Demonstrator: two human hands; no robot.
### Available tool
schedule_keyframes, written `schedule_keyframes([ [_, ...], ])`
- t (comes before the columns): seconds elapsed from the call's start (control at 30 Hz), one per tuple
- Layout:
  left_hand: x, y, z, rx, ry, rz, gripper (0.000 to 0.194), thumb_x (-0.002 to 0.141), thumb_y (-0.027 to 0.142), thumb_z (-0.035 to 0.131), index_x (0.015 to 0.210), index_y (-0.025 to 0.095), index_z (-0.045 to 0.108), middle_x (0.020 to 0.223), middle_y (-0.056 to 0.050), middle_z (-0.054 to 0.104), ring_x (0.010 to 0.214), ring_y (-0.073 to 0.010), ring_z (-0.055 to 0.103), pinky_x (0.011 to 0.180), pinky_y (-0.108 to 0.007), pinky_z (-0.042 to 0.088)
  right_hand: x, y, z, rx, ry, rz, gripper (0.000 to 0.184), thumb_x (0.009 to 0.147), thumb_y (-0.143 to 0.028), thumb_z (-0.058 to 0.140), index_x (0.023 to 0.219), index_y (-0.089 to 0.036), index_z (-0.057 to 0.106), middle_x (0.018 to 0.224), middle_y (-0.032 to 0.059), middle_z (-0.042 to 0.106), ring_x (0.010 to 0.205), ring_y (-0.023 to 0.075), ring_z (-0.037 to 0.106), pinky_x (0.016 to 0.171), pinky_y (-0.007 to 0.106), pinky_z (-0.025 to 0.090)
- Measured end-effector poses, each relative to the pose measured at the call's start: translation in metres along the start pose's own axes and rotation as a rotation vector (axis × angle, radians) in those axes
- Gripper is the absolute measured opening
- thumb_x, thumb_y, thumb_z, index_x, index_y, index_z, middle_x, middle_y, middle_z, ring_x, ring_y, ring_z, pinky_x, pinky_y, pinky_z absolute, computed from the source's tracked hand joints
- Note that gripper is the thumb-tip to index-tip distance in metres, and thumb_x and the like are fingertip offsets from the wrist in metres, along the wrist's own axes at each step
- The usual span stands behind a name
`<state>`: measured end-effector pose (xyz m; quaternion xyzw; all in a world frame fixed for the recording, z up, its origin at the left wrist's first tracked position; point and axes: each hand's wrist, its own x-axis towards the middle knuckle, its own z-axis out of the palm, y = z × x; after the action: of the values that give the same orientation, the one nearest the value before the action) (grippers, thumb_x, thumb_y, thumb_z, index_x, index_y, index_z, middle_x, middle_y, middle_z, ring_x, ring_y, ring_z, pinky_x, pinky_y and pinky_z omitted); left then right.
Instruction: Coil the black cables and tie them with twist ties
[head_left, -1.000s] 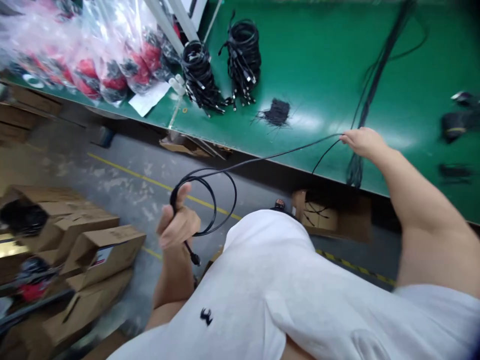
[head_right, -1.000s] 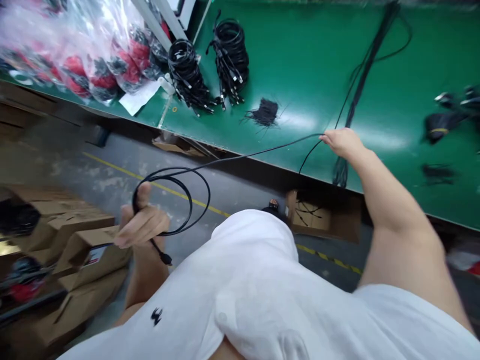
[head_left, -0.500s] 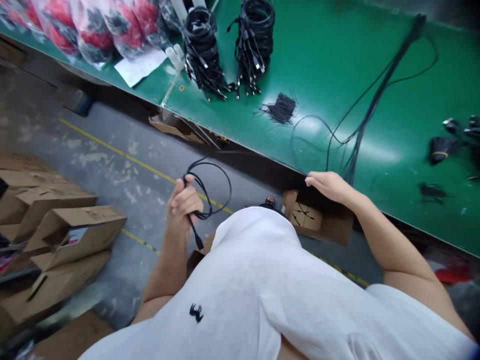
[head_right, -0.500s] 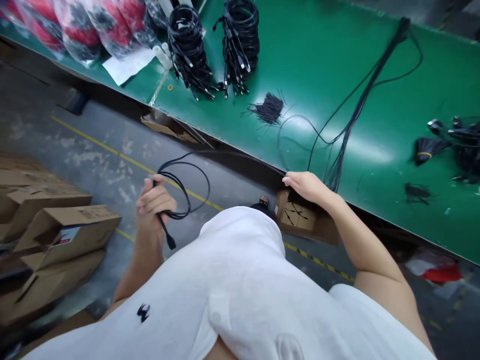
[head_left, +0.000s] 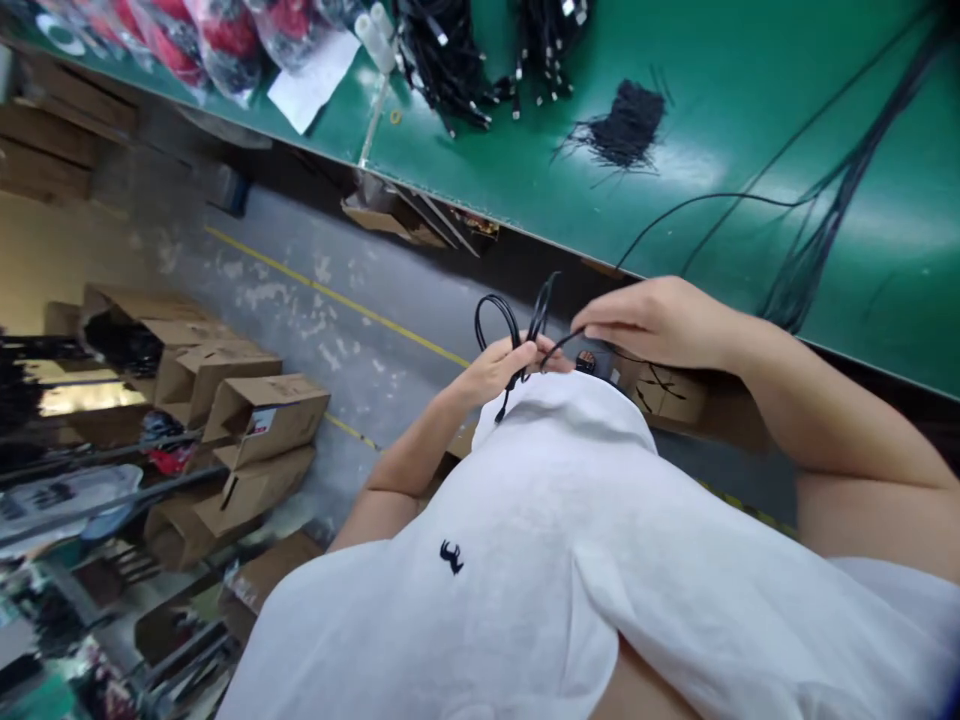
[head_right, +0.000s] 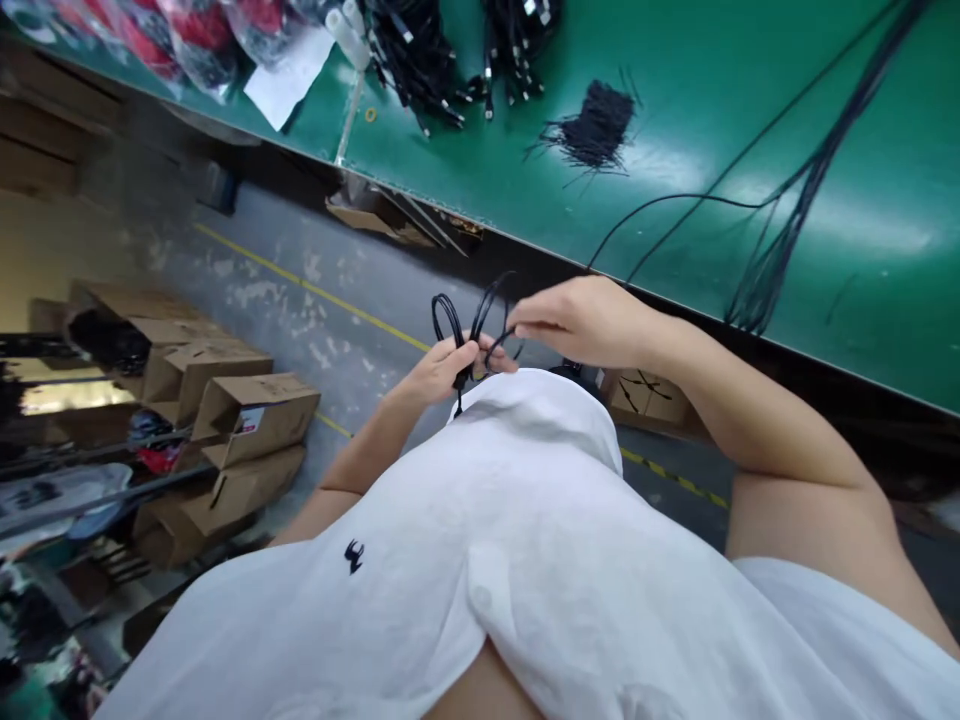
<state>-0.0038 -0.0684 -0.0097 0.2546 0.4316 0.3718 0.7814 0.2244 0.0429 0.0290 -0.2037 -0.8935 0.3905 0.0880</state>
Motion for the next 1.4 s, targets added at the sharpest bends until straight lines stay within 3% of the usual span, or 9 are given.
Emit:
schedule_keyframes([
  [0.17, -0.008, 0.002, 0.009, -0.053, -0.190, 0.002, 0.035, 0.087, 0.045, 0.067, 0.093, 0.011, 0.070, 0.054, -0.003, 0.066, 0.044, -0.0117, 0.060, 0.046, -0.020, 0.047, 0.006, 0.043, 0.001, 0.208, 0.064, 0.079, 0.041, 0.096, -0.051, 0.046, 0.099, -0.022, 0.075, 0.094, 0.0011, 0.074, 0.085, 0.0157, 0.066, 0.078, 0.027, 0.045],
  [0.47, -0.013, 0.006, 0.003, -0.318, 0.071, -0.132, 0.035, 0.099, 0.031, 0.046, 0.082, 0.012, 0.070, 0.039, 0.007, 0.039, 0.024, -0.0031, 0.028, 0.028, -0.014, 0.021, -0.001, 0.074, 0.027, 0.284, 0.228, 0.208, 0.045, 0.092, -0.058, 0.050, 0.103, -0.022, 0.074, 0.097, 0.0043, 0.072, 0.087, 0.0193, 0.064, 0.080, 0.031, 0.047],
  [0.63, -0.021, 0.007, 0.004, -0.445, 0.149, -0.142, 0.045, 0.103, 0.029, 0.037, 0.076, 0.011, 0.069, 0.041, 0.006, 0.039, 0.025, -0.0012, 0.026, 0.028, -0.012, 0.020, 0.011, 0.055, 0.062, 0.166, 0.227, 0.060, 0.061, 0.087, -0.050, 0.063, 0.140, -0.022, 0.054, 0.119, 0.0093, 0.066, 0.088, 0.0181, 0.061, 0.073, 0.029, 0.045],
  [0.87, -0.031, 0.001, 0.006, -0.490, 0.162, -0.276, 0.060, 0.107, 0.036, 0.020, 0.079, 0.011, 0.067, 0.039, 0.009, 0.026, 0.023, -0.0019, 0.018, 0.028, -0.012, 0.017, 0.020, 0.022, 0.090, -0.146, 0.127, -0.020, 0.038, 0.100, -0.027, 0.037, 0.131, -0.020, 0.058, 0.107, 0.0097, 0.065, 0.084, 0.0167, 0.060, 0.057, 0.025, 0.030],
  [1.0, -0.038, -0.004, 0.010, -0.478, 0.113, -0.378, 0.058, 0.106, 0.041, 0.024, 0.067, 0.014, 0.058, 0.039, 0.011, 0.020, 0.023, -0.0015, 0.011, 0.028, -0.012, 0.016, 0.026, 0.039, 0.086, -0.020, 0.111, -0.031, 0.041, 0.099, -0.033, 0.041, 0.135, -0.023, 0.057, 0.123, 0.0093, 0.064, 0.092, 0.0173, 0.062, 0.064, 0.025, 0.038],
  [1.1, -0.051, 0.008, 0.002, -0.476, 0.228, -0.177, 0.053, 0.106, 0.040, 0.028, 0.071, 0.017, 0.060, 0.038, 0.011, 0.021, 0.023, -0.0011, 0.006, 0.026, -0.013, 0.012, 0.005, 0.092, 0.084, 0.024, 0.168, 0.131, 0.039, 0.098, -0.043, 0.042, 0.119, -0.020, 0.067, 0.112, 0.0086, 0.070, 0.095, 0.0202, 0.063, 0.078, 0.030, 0.043],
  [1.27, -0.091, 0.061, -0.030, -0.346, 0.550, 0.543, 0.055, 0.106, 0.049, 0.017, 0.110, 0.027, 0.067, 0.031, 0.014, 0.009, 0.023, -0.0036, -0.003, 0.026, -0.016, 0.003, -0.083, 0.190, 0.082, -0.371, 0.182, 0.409, 0.057, 0.100, -0.054, 0.030, 0.085, -0.016, 0.069, 0.090, 0.0204, 0.072, 0.073, 0.0241, 0.059, 0.072, 0.038, 0.037],
  [1.33, -0.100, 0.077, -0.037, -0.287, 0.593, 0.629, 0.060, 0.107, 0.046, 0.008, 0.124, 0.028, 0.063, 0.033, 0.014, 0.016, 0.022, -0.0031, 0.001, 0.027, -0.016, 0.004, -0.103, 0.189, 0.085, -0.435, 0.101, 0.418, 0.065, 0.099, -0.060, 0.024, 0.075, -0.017, 0.066, 0.074, 0.0203, 0.069, 0.057, 0.0220, 0.052, 0.060, 0.037, 0.031],
  [1.4, -0.095, 0.080, -0.039, -0.291, 0.577, 0.550, 0.059, 0.108, 0.038, 0.009, 0.125, 0.024, 0.063, 0.036, 0.013, 0.027, 0.022, -0.0014, 0.008, 0.027, -0.013, 0.007, -0.103, 0.153, 0.086, -0.404, 0.023, 0.324, 0.061, 0.099, -0.060, 0.027, 0.076, -0.019, 0.065, 0.068, 0.0159, 0.068, 0.052, 0.0206, 0.050, 0.055, 0.035, 0.027],
])
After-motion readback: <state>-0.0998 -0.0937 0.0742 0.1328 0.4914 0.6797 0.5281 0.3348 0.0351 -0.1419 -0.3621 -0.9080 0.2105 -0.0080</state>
